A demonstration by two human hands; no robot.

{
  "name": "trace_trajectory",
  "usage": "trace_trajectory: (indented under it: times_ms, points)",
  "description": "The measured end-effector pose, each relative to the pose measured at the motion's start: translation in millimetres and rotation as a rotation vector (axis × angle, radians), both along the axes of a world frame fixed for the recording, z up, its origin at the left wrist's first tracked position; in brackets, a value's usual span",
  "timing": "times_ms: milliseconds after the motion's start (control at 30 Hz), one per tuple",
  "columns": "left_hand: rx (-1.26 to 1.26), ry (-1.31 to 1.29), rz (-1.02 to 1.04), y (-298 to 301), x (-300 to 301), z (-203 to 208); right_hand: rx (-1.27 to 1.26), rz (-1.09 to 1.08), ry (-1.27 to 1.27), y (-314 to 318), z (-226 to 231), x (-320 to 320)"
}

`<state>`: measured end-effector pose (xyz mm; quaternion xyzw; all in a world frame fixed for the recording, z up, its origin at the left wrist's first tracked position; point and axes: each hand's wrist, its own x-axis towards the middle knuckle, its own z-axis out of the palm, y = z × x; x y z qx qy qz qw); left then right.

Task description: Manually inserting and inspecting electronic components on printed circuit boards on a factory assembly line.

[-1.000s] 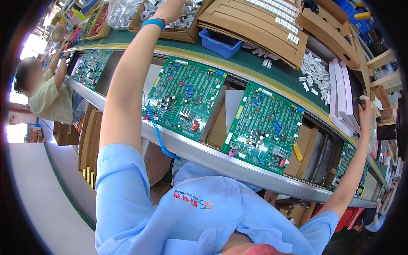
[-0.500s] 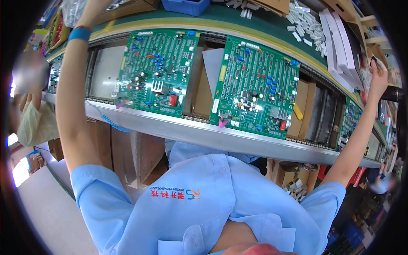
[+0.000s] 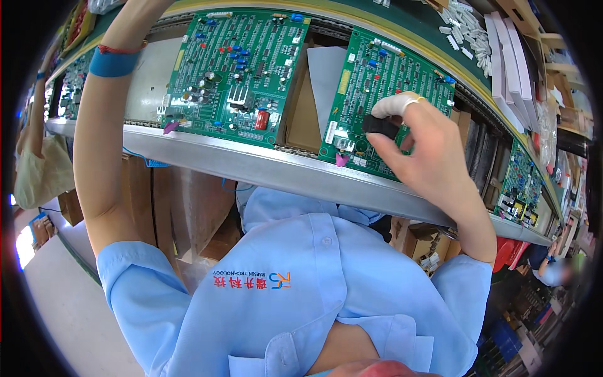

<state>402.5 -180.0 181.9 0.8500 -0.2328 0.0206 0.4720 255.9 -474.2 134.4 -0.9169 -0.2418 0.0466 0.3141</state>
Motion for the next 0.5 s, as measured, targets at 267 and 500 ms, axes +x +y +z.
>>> trace_trajectory:
  times_ms: [267, 500]
  points:
    - [0.011, 0.175, 0.060, 1.6, -35.8, -2.0, -0.215, 0.033, -0.214, 18.3, -14.3, -11.1]
    - [0.103, 0.213, -0.012, -13.0, -55.8, 1.7, -0.264, 0.026, -0.259, 18.6, -15.6, -14.3]
